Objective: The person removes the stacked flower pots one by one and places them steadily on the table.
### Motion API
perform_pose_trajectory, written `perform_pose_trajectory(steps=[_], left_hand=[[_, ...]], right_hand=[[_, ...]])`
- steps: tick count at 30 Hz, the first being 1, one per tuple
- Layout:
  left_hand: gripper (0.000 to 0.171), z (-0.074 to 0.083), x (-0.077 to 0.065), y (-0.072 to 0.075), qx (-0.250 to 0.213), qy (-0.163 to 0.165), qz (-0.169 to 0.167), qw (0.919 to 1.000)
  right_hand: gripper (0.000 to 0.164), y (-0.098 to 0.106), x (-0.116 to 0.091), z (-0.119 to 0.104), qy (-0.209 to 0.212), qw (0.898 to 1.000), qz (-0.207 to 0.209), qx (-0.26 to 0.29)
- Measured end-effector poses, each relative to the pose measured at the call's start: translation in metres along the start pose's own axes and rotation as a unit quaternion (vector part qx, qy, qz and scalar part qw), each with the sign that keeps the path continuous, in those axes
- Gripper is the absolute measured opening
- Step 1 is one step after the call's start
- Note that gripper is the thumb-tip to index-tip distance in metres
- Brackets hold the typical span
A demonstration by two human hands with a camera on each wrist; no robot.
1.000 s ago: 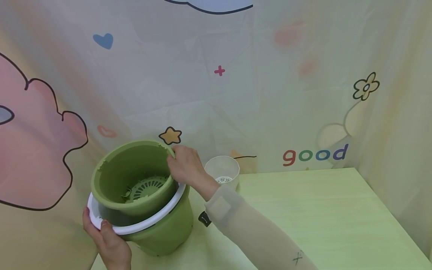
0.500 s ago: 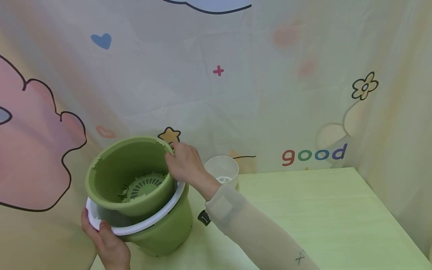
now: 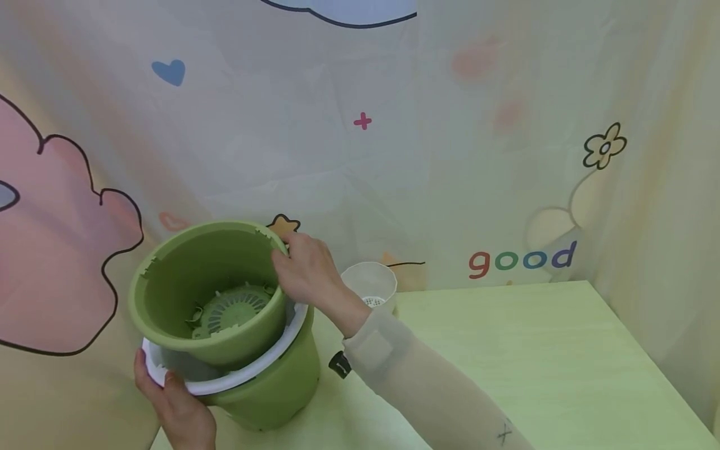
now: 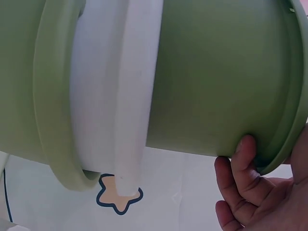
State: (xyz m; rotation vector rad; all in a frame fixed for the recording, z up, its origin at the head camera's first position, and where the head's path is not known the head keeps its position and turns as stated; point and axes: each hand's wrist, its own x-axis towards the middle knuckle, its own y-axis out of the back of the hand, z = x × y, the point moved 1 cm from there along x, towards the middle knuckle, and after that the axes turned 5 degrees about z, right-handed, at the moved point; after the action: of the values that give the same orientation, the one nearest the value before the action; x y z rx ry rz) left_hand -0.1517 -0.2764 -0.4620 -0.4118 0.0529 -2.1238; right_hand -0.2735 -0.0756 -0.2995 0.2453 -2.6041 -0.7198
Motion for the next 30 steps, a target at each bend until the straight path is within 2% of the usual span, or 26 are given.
perform_pose_trajectory(steps=[7,10,15,22,30], left_hand=[[0.058,-0.001,0.002,0.0,-0.015,0.004,0.004,0.9999],[0.058,0.0,0.002,0.0,-0.023,0.003,0.005,0.9997],[0.058,0.001,0.002,0.0,-0.021,0.01,0.001,0.9997],[0.058,0.002,0.002,0.002,0.001,0.031,-0.001,0.9995],[0.059,0.0,0.003,0.002,-0.002,0.039,0.004,0.9992]], right_hand=[[0.027,0.007,0.0,-0.004,0.008,1.0,0.013,0.003],[0.036,0.011,0.0,-0.005,0.006,1.0,0.019,0.001],[0.046,0.016,-0.003,-0.006,-0.006,1.0,0.01,0.026],[0.039,0.023,-0.005,-0.007,-0.008,0.999,0.017,0.042],[0.037,0.033,-0.007,-0.006,-0.028,0.997,0.017,0.076]])
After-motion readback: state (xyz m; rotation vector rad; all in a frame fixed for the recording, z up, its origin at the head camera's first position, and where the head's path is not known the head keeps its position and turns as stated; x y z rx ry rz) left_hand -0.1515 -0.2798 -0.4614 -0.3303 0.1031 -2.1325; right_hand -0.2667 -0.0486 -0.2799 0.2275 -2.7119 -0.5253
